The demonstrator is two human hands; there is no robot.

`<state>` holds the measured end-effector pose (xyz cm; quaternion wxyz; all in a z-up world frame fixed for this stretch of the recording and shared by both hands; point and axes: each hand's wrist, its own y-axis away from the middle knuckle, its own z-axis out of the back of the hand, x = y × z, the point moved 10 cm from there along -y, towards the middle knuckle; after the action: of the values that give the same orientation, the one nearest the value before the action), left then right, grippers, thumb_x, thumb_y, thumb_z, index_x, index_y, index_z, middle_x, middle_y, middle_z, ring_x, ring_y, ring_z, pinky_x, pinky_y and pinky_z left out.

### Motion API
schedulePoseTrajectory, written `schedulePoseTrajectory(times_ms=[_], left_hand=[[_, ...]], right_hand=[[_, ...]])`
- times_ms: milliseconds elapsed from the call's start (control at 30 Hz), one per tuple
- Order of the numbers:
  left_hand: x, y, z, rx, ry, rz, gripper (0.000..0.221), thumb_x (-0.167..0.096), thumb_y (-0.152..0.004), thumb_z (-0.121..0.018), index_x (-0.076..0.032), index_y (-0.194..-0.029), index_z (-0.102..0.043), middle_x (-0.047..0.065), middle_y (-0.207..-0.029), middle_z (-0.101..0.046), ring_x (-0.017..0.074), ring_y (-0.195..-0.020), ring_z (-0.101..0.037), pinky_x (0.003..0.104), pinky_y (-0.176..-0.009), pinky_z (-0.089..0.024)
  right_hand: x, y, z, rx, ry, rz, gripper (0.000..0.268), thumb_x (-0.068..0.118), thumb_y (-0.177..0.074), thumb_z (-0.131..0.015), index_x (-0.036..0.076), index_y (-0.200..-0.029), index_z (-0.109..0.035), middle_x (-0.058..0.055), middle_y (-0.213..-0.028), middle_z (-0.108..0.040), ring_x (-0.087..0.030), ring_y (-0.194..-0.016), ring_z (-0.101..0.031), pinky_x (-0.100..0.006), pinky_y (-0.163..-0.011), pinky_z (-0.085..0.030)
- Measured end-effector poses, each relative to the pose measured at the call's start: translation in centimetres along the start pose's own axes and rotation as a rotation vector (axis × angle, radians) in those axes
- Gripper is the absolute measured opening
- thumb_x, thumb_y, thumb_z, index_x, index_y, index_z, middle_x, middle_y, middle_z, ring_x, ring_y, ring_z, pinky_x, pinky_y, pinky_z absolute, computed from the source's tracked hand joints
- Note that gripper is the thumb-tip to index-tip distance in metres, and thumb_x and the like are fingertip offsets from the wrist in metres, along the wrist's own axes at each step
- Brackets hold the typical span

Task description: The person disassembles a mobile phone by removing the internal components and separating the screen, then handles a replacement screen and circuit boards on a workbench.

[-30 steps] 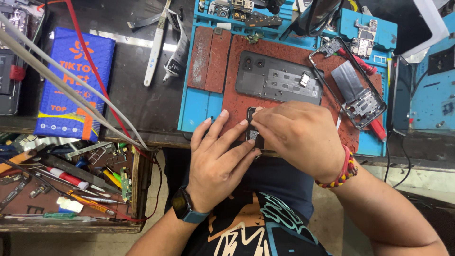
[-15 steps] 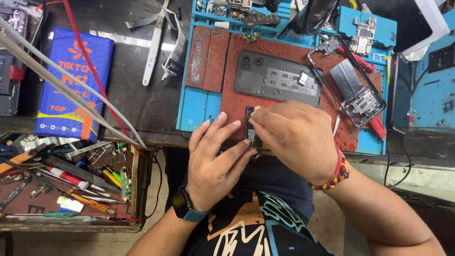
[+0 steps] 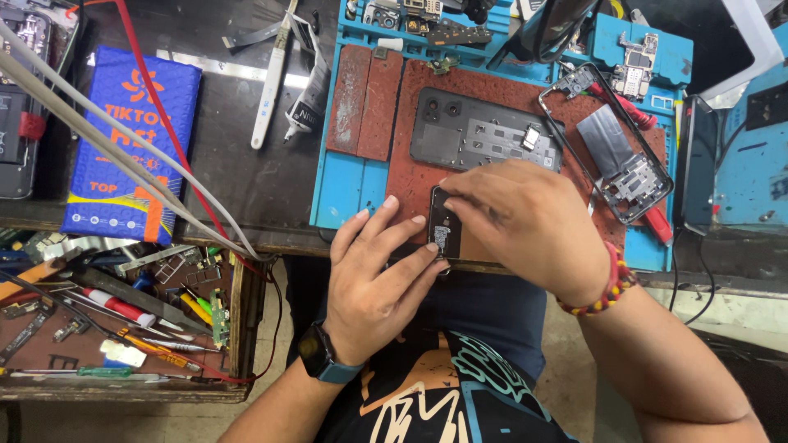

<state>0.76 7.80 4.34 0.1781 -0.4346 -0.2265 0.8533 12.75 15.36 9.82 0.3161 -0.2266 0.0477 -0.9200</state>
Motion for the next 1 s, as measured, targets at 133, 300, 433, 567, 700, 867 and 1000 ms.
schedulePoseTrajectory(times_ms=[133,300,433,567,700,867,1000], left_hand=[[0.1,0.1,0.0,-0.006,-0.002,-0.008,0.021,-0.018,-0.086,-0.086,-0.011,-0.104,-0.078,0.008,-0.127,-0.069,0.0329,-0.134,-0.058,0.047,-0.116,-0.035],[0.3,0.4,0.0,-0.005,0.026,-0.027,0.023,-0.016,-0.086,-0.087,-0.01,-0.106,-0.075,0.008,-0.126,-0.07,0.0321,-0.133,-0.061,0.046,-0.117,-0.036],[0.6,0.6,-0.1,0.009,0.04,-0.049,0.025,-0.015,-0.087,-0.087,-0.01,-0.108,-0.075,0.007,-0.126,-0.07,0.0327,-0.133,-0.061,0.046,-0.117,-0.036],[0.5,0.8,0.0,-0.018,0.04,-0.091,0.026,-0.007,-0.085,-0.085,-0.015,-0.109,-0.077,0.007,-0.127,-0.069,0.032,-0.131,-0.061,0.044,-0.116,-0.036],[0.6,1.0,0.1,-0.036,0.05,-0.11,0.03,-0.004,-0.081,-0.084,-0.016,-0.108,-0.077,0.007,-0.125,-0.069,0.0317,-0.128,-0.064,0.044,-0.115,-0.038],[0.4,1.0,0.0,-0.04,0.042,-0.114,0.03,-0.004,-0.082,-0.085,-0.016,-0.107,-0.077,0.006,-0.123,-0.069,0.0301,-0.126,-0.064,0.044,-0.114,-0.038],[0.4,1.0,0.0,-0.049,0.042,-0.123,0.029,-0.003,-0.083,-0.087,-0.015,-0.107,-0.076,0.003,-0.118,-0.072,0.0279,-0.126,-0.065,0.043,-0.115,-0.038]], right_hand=[[0.2,0.4,0.8,0.021,-0.049,0.019,0.018,0.013,-0.09,-0.077,0.006,-0.106,-0.074,-0.01,-0.099,-0.076,-0.028,-0.09,-0.073,-0.037,-0.079,-0.057],[0.4,3.3,2.1,-0.127,-0.108,-0.047,0.02,0.002,-0.087,-0.079,0.004,-0.106,-0.073,-0.011,-0.097,-0.075,-0.025,-0.087,-0.074,-0.033,-0.077,-0.057],[-0.3,6.3,2.9,-0.255,-0.14,-0.081,0.02,-0.005,-0.086,-0.079,0.002,-0.103,-0.07,-0.01,-0.097,-0.075,-0.021,-0.088,-0.074,-0.028,-0.075,-0.058],[-1.5,8.9,3.0,-0.327,-0.118,-0.178,0.018,-0.006,-0.089,-0.078,-0.001,-0.104,-0.068,-0.012,-0.102,-0.075,-0.021,-0.089,-0.075,-0.028,-0.081,-0.059],[-1.9,9.4,2.7,-0.308,-0.078,-0.205,0.019,-0.007,-0.087,-0.078,-0.001,-0.103,-0.069,-0.013,-0.103,-0.075,-0.024,-0.096,-0.076,-0.029,-0.082,-0.059],[-2.3,8.7,2.1,-0.246,-0.076,-0.216,0.019,-0.004,-0.085,-0.078,0.002,-0.101,-0.071,-0.01,-0.103,-0.075,-0.024,-0.1,-0.075,-0.033,-0.09,-0.058],[-2.7,8.5,2.1,-0.258,-0.111,-0.209,0.017,-0.004,-0.087,-0.078,0.002,-0.101,-0.07,-0.009,-0.102,-0.076,-0.023,-0.098,-0.075,-0.032,-0.089,-0.058]])
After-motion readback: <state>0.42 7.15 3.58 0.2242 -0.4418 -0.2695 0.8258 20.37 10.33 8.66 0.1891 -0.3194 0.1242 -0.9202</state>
